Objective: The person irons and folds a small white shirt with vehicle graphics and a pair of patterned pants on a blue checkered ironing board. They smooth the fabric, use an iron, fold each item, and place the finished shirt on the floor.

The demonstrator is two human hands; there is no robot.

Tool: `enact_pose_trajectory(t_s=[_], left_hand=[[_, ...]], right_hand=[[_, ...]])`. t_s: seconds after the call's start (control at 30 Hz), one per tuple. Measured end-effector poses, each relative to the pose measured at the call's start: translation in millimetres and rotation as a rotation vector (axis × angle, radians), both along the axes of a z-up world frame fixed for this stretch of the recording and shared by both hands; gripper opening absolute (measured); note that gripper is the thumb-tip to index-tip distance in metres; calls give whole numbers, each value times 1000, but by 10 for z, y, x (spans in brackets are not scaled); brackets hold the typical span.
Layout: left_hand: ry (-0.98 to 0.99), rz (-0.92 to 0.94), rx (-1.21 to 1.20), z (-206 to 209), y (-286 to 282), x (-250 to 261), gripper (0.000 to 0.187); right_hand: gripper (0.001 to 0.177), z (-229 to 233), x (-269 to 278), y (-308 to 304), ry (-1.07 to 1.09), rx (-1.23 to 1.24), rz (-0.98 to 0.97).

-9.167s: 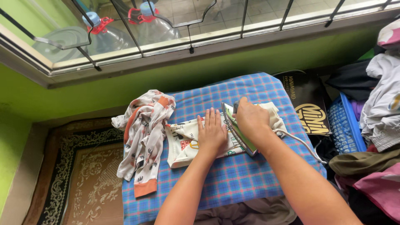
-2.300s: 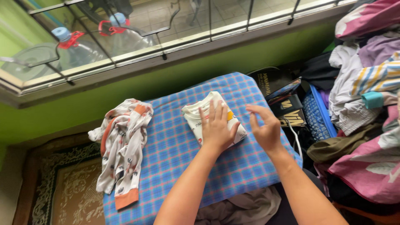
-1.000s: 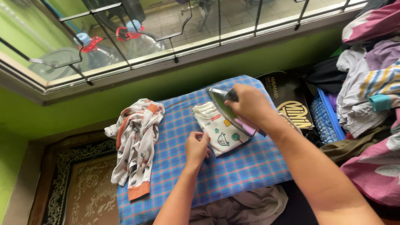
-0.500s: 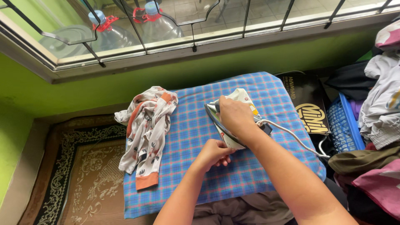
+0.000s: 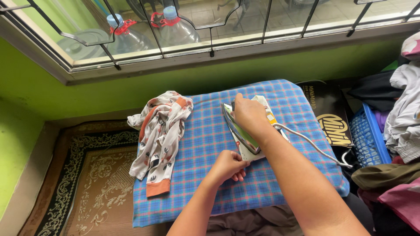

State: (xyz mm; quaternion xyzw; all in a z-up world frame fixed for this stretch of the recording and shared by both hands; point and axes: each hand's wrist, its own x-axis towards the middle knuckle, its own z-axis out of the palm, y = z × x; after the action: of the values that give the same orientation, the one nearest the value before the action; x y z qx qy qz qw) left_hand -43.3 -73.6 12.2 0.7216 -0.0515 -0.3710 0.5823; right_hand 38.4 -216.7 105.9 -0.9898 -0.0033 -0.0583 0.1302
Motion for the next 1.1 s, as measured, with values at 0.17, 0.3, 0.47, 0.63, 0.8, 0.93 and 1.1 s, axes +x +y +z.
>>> enact_pose_trajectory(t_s=[0.17, 0.3, 0.47, 0.63, 0.8, 0.93, 1.1], left_hand=[[40, 25, -36, -16, 28, 7, 24], [33, 20, -44, -40, 4, 11, 26], [32, 26, -28, -37, -11, 18, 34], [35, 41, -39, -23, -14, 22, 36], [80, 2, -10, 52, -9, 93, 40], [-171, -61, 335, 228, -120, 267, 43], [-1082, 374, 557, 254, -479, 576, 33]], right_hand=[[43, 19, -108, -57, 13, 28, 1], [42, 51, -221, -90, -18, 39, 4], [40, 109, -275, -47, -45, 48, -27], [43, 178, -293, -210, -50, 82, -5], [50, 113, -289, -673, -2, 70, -150], [53, 32, -205, -925, -14, 70, -207], [49, -79, -104, -923, 29, 84, -253]])
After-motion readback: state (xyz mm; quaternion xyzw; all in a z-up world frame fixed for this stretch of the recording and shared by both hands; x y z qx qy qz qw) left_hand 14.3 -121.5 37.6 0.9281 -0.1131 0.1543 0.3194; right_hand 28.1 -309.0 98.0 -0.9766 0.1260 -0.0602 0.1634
